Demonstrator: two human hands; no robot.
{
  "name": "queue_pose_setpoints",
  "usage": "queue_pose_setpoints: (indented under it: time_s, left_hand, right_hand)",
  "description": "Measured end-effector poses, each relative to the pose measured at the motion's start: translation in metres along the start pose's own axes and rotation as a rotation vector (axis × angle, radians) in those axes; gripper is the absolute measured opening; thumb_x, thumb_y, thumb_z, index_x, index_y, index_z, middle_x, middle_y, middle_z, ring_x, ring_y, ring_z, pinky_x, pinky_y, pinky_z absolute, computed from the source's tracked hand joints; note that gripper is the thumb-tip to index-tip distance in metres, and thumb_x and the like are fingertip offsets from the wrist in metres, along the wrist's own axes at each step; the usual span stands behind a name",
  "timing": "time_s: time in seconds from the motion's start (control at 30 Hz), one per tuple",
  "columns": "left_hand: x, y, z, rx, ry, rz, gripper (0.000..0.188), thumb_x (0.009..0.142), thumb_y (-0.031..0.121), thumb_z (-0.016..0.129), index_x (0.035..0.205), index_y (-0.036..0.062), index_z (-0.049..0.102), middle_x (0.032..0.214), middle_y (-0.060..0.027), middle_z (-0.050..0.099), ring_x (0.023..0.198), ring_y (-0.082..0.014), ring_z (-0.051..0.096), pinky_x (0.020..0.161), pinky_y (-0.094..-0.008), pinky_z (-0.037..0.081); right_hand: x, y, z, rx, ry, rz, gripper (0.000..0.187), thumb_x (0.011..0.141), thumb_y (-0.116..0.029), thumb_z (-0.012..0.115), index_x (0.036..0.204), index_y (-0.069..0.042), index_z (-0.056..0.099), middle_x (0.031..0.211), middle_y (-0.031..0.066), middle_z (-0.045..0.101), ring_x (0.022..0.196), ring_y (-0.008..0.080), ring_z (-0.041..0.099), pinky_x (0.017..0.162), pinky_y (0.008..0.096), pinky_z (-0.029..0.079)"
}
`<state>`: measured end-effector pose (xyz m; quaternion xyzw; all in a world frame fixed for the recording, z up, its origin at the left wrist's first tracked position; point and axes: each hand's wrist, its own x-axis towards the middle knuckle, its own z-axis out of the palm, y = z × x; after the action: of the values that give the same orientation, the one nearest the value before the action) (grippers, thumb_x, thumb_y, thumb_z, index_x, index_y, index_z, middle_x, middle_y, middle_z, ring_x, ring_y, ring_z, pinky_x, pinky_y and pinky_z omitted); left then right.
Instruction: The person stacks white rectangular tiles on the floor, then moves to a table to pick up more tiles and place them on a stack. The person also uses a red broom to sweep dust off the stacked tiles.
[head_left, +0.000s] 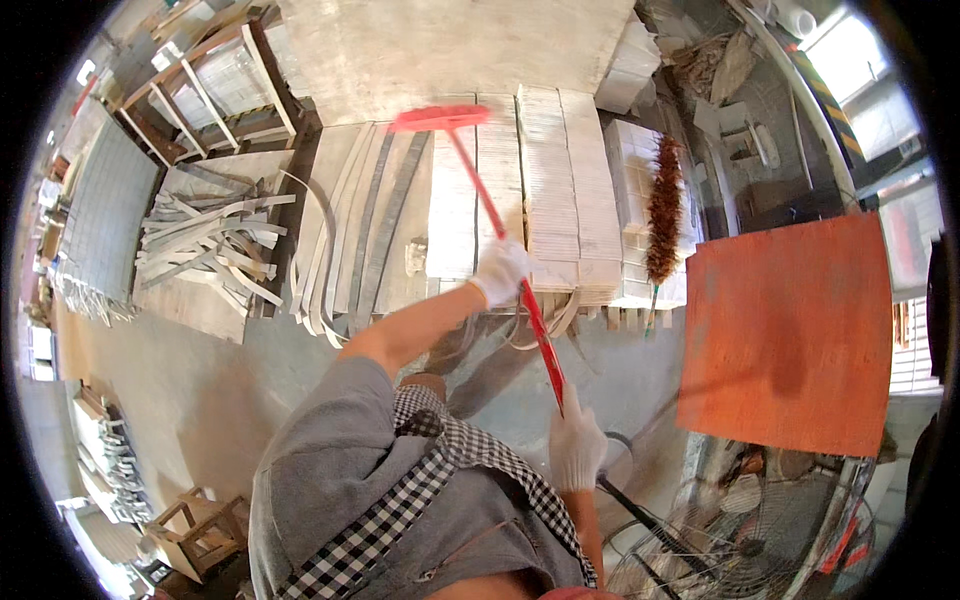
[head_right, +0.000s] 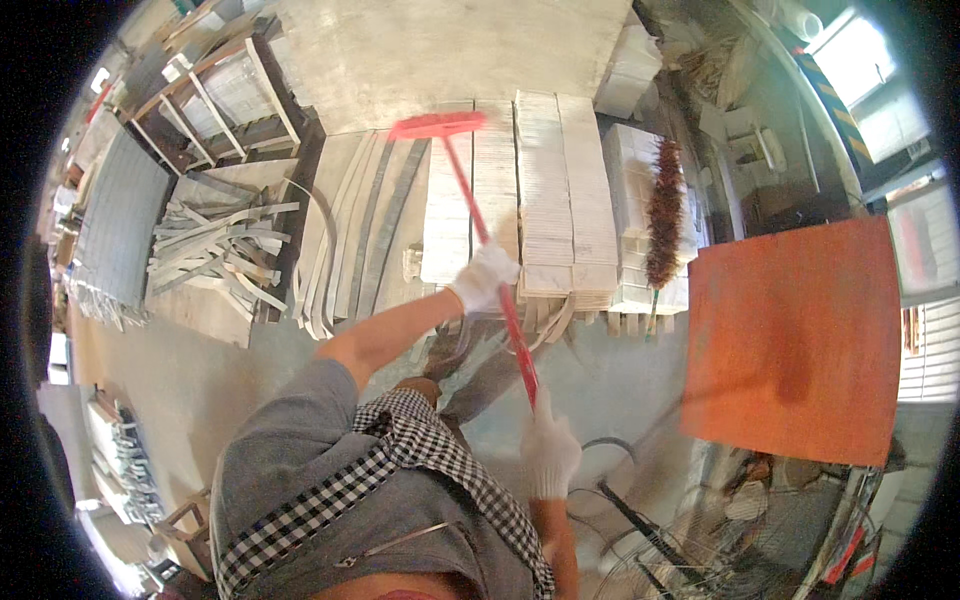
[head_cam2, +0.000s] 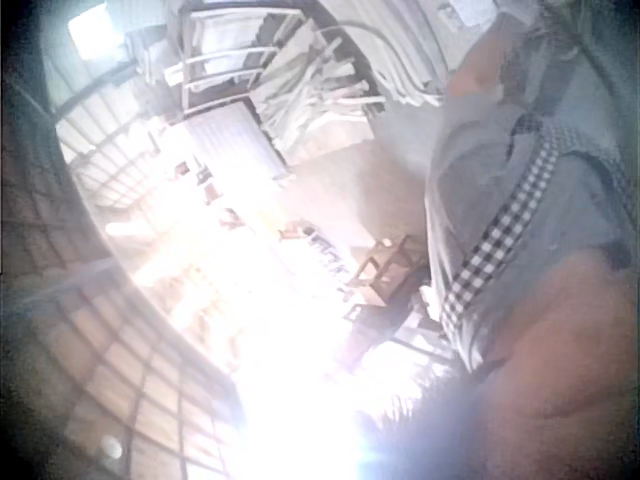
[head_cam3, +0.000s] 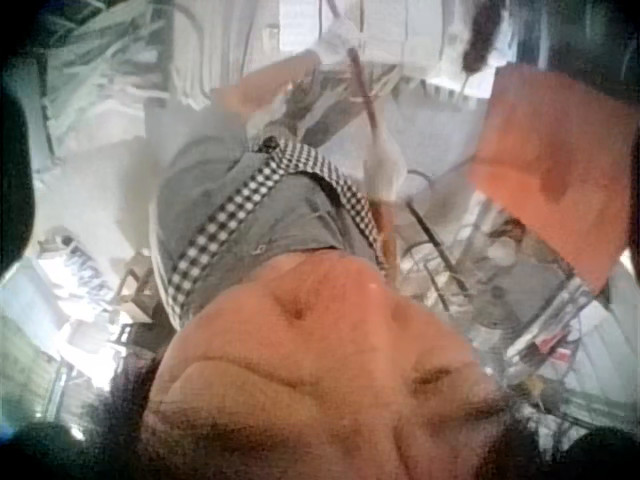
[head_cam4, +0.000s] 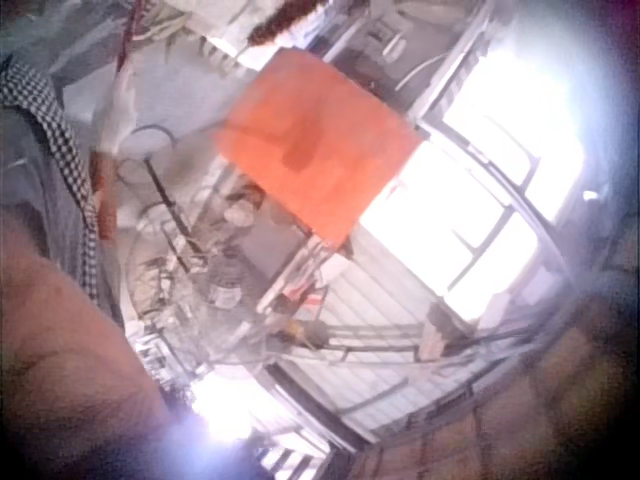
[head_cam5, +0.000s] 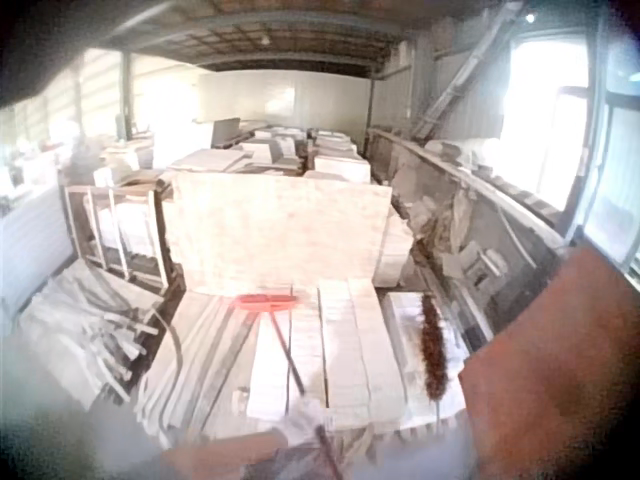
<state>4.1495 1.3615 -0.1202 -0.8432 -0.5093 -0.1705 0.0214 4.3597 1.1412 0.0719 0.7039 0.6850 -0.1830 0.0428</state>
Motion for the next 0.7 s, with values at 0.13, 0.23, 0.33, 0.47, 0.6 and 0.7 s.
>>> queue_pose_setpoints:
  time_s: [0.13, 0.23, 0.33, 0.47, 0.6, 0.7]
  left_hand:
    - [0.024, 0.006, 0.022, 0.130, -0.143, 0.059, 0.004, 0.076, 0.011, 0.064, 0.074, 0.0140, 0.066, 0.073, -0.0078, 0.064, 0.080, -0.0285, 0.063, 0.079, -0.0388, 0.049]
    - [0.065, -0.050, 0.030, 0.081, -0.348, 0.004, 0.013, 0.081, 0.010, 0.065, 0.090, 0.0125, 0.074, 0.081, -0.0096, 0.071, 0.085, -0.0307, 0.069, 0.078, -0.0414, 0.053]
    - [0.088, -0.126, 0.038, 0.168, -0.356, 0.049, 0.010, 0.081, 0.008, 0.064, 0.086, 0.0127, 0.072, 0.085, -0.0098, 0.072, 0.087, -0.0308, 0.071, 0.073, -0.0405, 0.056]
    - [0.072, -0.142, -0.003, 0.045, -0.224, -0.009, 0.011, 0.080, 0.007, 0.063, 0.084, 0.0162, 0.067, 0.082, -0.0075, 0.067, 0.089, -0.0284, 0.065, 0.086, -0.0373, 0.044]
    - [0.082, -0.091, 0.006, 0.013, -0.202, -0.077, 0.010, 0.079, 0.007, 0.063, 0.081, 0.0170, 0.066, 0.080, -0.0062, 0.067, 0.087, -0.0274, 0.064, 0.089, -0.0373, 0.042]
    - [0.099, -0.103, 0.021, -0.007, -0.232, -0.084, 0.009, 0.076, 0.008, 0.065, 0.081, 0.0158, 0.066, 0.079, -0.0068, 0.065, 0.087, -0.0287, 0.063, 0.085, -0.0393, 0.045]
  right_hand:
    - [0.002, -0.005, -0.014, 0.032, -0.021, 0.055, 0.051, 0.092, -0.024, 0.057, 0.141, -0.023, 0.045, 0.085, 0.0182, 0.066, 0.073, 0.0405, 0.066, 0.064, 0.0516, 0.051]
    - [0.064, -0.023, -0.010, 0.046, 0.038, -0.050, 0.048, 0.093, -0.021, 0.056, 0.139, -0.021, 0.045, 0.083, 0.0187, 0.066, 0.073, 0.0404, 0.066, 0.062, 0.0502, 0.051]
    - [0.130, -0.055, 0.009, 0.070, 0.089, -0.127, 0.042, 0.092, -0.019, 0.056, 0.133, -0.020, 0.051, 0.080, 0.0184, 0.065, 0.071, 0.0392, 0.066, 0.062, 0.0492, 0.051]
    - [0.146, -0.066, -0.009, 0.056, 0.153, -0.152, 0.048, 0.087, -0.018, 0.061, 0.134, -0.022, 0.055, 0.077, 0.0168, 0.064, 0.070, 0.0369, 0.066, 0.061, 0.0478, 0.051]
    - [0.113, -0.053, -0.040, -0.062, 0.107, -0.059, 0.052, 0.086, -0.019, 0.063, 0.137, -0.022, 0.053, 0.076, 0.0152, 0.064, 0.069, 0.0355, 0.066, 0.060, 0.0478, 0.051]
    - [0.113, -0.071, -0.054, -0.108, 0.059, 0.065, 0.053, 0.087, -0.020, 0.063, 0.139, -0.021, 0.052, 0.077, 0.0154, 0.064, 0.070, 0.0365, 0.065, 0.061, 0.0479, 0.051]
